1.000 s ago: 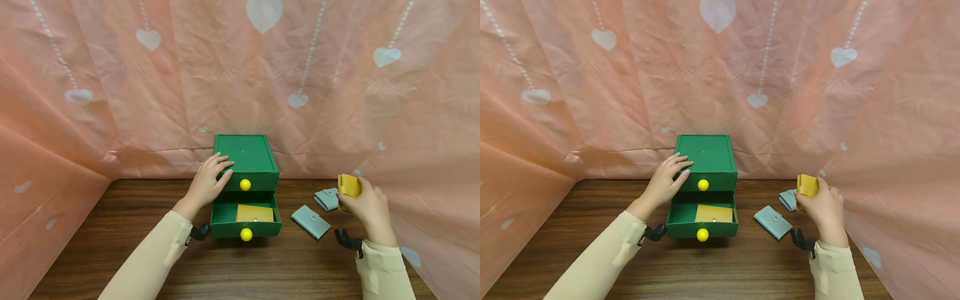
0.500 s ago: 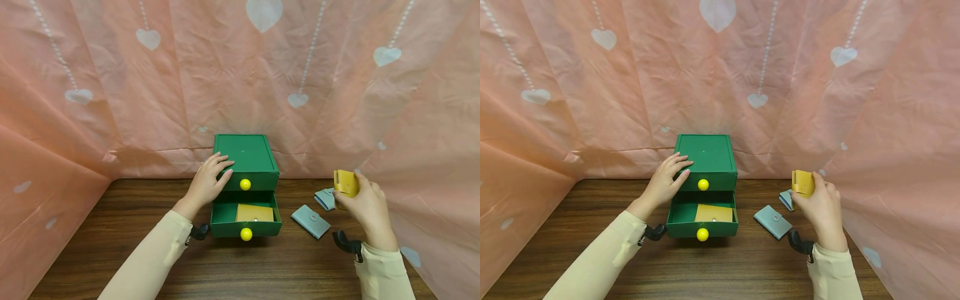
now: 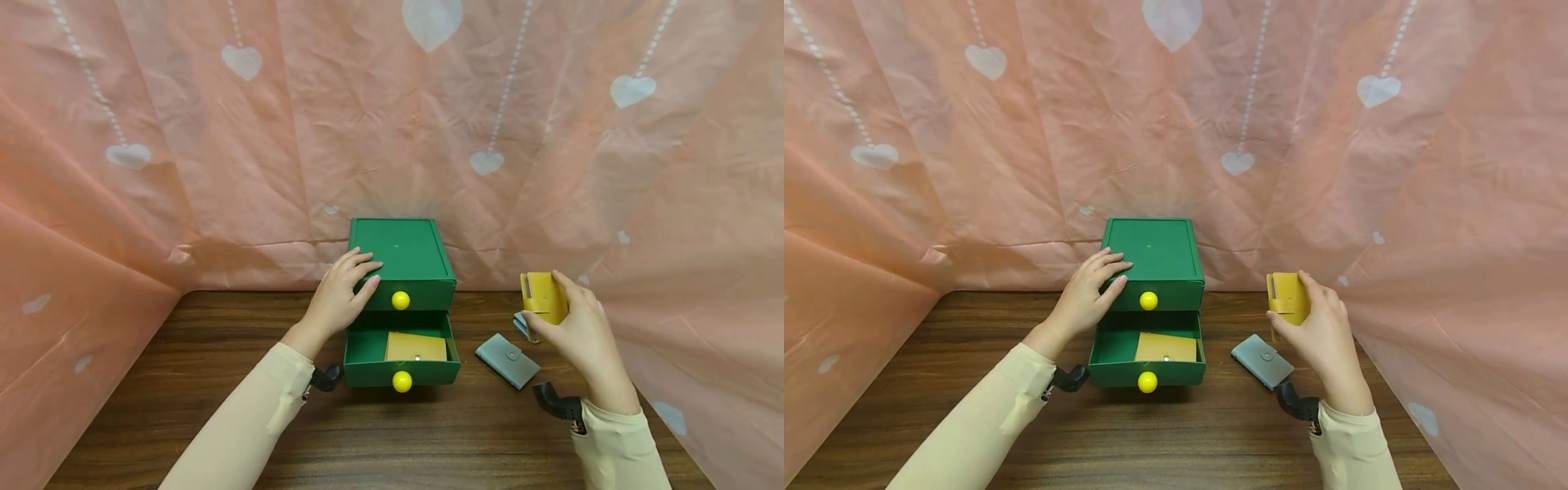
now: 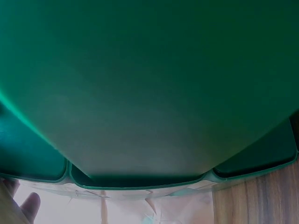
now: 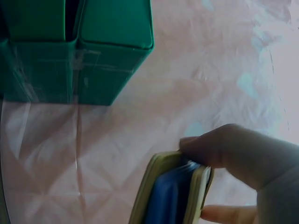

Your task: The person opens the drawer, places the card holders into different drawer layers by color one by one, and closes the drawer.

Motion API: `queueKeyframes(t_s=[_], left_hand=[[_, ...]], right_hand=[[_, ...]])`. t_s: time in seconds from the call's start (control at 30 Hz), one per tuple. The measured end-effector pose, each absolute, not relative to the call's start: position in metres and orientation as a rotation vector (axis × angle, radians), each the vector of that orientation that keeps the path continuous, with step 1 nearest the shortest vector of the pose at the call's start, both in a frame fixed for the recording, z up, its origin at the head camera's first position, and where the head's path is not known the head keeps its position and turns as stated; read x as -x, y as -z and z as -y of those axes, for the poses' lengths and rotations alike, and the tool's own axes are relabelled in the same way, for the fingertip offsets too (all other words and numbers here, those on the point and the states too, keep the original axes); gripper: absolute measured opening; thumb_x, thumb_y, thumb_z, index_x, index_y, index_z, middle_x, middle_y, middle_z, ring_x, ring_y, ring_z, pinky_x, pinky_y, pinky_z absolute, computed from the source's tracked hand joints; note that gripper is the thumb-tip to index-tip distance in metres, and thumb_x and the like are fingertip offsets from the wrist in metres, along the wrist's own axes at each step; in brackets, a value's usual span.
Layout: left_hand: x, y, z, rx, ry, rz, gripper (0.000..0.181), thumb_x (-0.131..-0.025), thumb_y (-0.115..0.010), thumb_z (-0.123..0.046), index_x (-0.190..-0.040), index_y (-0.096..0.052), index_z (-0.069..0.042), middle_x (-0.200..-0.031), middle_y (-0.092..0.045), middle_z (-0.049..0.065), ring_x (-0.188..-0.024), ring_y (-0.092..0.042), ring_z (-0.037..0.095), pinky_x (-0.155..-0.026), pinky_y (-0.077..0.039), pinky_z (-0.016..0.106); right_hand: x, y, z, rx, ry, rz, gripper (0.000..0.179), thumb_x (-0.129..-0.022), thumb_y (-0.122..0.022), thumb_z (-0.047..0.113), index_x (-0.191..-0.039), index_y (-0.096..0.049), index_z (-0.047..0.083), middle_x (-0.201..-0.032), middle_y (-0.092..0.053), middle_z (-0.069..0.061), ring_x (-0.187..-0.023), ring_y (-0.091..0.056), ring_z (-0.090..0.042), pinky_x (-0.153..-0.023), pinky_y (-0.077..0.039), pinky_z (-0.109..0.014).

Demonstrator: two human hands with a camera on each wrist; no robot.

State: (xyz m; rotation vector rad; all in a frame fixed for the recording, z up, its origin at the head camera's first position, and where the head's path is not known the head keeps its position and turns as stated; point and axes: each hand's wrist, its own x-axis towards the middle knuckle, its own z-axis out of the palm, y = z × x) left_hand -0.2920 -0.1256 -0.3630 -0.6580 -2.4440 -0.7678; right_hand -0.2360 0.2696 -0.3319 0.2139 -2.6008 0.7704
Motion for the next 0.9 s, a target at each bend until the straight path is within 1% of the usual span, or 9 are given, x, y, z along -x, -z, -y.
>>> queueKeyframes(t_s=[0.2,0.3,0.4,0.5,0.63,0.8,0.9], left_hand=[[0.292,0.362,0.125,0.657,0.769,2.450,0.039,-0.106,-0.049,-0.038,-0.137,-0.063,-0.019,-0.148,-0.051,0.005,-0.149,-0.027,0.022,-0.118,-0.024,0.055],[0.292,0.362,0.125,0.656,0.769,2.450,0.039,-0.106,-0.049,-0.038,-0.137,-0.063,-0.019,-0.148,-0.050,0.005,-0.149,-0.027,0.022,-0.118,-0.024,0.056],[0.291,0.362,0.125,0.653,0.767,2.450,0.039,-0.106,-0.049,-0.038,-0.137,-0.063,-0.019,-0.148,-0.050,0.005,-0.149,-0.027,0.022,-0.118,-0.024,0.056],[0.291,0.361,0.125,0.653,0.769,2.450,0.039,-0.106,-0.049,-0.038,-0.137,-0.063,-0.019,-0.148,-0.051,0.005,-0.149,-0.027,0.022,-0.118,-0.024,0.056],[0.290,0.361,0.126,0.653,0.770,2.449,0.039,-0.106,-0.049,-0.038,-0.137,-0.063,-0.019,-0.148,-0.051,0.005,-0.149,-0.027,0.022,-0.118,-0.024,0.056],[0.290,0.361,0.126,0.652,0.772,2.450,0.039,-0.106,-0.049,-0.038,-0.137,-0.063,-0.019,-0.148,-0.051,0.005,-0.149,-0.027,0.022,-0.118,-0.024,0.056],[0.290,0.362,0.126,0.653,0.775,2.451,0.039,-0.106,-0.049,-0.038,-0.137,-0.063,-0.019,-0.148,-0.051,0.005,-0.149,-0.027,0.022,-0.117,-0.024,0.056]], right_hand=[[0.236,0.333,-0.259,-0.299,-0.801,2.543,0.090,-0.084,-0.081,0.034,-0.155,-0.035,0.004,-0.130,-0.047,-0.033,-0.101,-0.049,-0.043,-0.077,-0.046,-0.054],[0.237,0.335,-0.254,-0.360,-0.840,2.517,0.088,-0.084,-0.082,0.031,-0.155,-0.036,0.006,-0.133,-0.048,-0.030,-0.102,-0.052,-0.042,-0.079,-0.049,-0.055],[0.237,0.336,-0.249,-0.419,-0.880,2.504,0.088,-0.084,-0.082,0.029,-0.156,-0.036,0.009,-0.138,-0.046,-0.028,-0.107,-0.053,-0.042,-0.083,-0.051,-0.057],[0.237,0.338,-0.245,-0.460,-0.899,2.492,0.087,-0.084,-0.082,0.029,-0.156,-0.036,0.011,-0.140,-0.046,-0.026,-0.106,-0.055,-0.041,-0.081,-0.052,-0.058],[0.238,0.341,-0.239,-0.491,-0.914,2.481,0.086,-0.084,-0.081,0.028,-0.156,-0.036,0.013,-0.141,-0.046,-0.023,-0.104,-0.055,-0.039,-0.080,-0.052,-0.057],[0.238,0.343,-0.233,-0.539,-0.937,2.440,0.086,-0.083,-0.082,0.023,-0.155,-0.037,0.013,-0.143,-0.045,-0.021,-0.108,-0.053,-0.037,-0.083,-0.050,-0.057],[0.239,0.345,-0.230,-0.563,-0.953,2.407,0.086,-0.082,-0.083,0.019,-0.155,-0.039,0.012,-0.143,-0.046,-0.020,-0.110,-0.053,-0.035,-0.085,-0.049,-0.055]])
